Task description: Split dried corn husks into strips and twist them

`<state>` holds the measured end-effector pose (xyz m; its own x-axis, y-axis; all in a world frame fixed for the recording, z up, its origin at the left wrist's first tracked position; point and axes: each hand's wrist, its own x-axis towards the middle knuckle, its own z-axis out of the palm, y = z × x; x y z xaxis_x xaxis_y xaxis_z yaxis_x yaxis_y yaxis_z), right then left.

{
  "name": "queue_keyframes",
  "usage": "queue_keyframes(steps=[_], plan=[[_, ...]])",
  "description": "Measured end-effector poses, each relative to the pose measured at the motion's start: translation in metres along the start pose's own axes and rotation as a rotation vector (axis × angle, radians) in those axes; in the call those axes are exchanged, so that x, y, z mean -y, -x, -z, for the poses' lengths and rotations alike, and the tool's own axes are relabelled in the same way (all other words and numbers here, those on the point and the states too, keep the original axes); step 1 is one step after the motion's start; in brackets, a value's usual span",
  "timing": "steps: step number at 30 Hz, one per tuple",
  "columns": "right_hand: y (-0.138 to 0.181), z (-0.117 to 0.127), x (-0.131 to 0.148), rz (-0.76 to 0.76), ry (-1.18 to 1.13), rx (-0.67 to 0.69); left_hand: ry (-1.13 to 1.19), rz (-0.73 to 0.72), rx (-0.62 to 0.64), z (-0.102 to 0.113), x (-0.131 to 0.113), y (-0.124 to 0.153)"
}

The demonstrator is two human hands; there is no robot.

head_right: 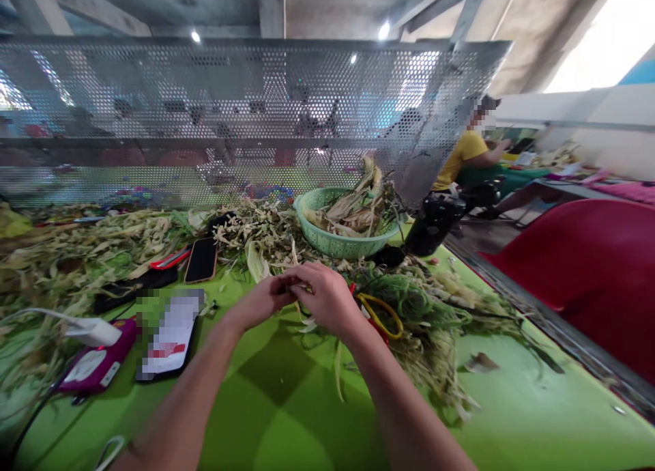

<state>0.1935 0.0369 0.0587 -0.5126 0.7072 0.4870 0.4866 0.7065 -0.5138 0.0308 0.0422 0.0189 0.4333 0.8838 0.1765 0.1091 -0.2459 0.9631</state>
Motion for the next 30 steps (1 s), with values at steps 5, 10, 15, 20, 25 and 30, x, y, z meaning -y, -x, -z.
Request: queue_keyframes(steps=[5, 10, 15, 20, 25, 30], plan=[[-0.001, 0.001, -0.001, 0.016, 0.015, -0.049, 0.108, 0.085, -0.019, -0.003, 0.000, 0.001], [0.000, -0.002, 0.000, 0.040, 0.031, -0.011, 0.150, 0.051, -0.032, -0.003, 0.004, -0.001], [0.001, -0.003, 0.002, 0.048, 0.011, -0.085, 0.194, 0.110, -0.094, -0.003, -0.006, 0.002], [0.001, 0.000, 0.002, 0.044, -0.002, -0.246, 0.251, 0.143, -0.111, -0.001, -0.009, 0.001], [0.000, -0.006, 0.000, 0.095, 0.083, -0.225, 0.279, 0.151, -0.145, 0.000, -0.009, -0.001], [-0.001, -0.010, 0.005, 0.138, 0.032, -0.123, 0.322, 0.153, -0.171, -0.001, -0.009, 0.000]])
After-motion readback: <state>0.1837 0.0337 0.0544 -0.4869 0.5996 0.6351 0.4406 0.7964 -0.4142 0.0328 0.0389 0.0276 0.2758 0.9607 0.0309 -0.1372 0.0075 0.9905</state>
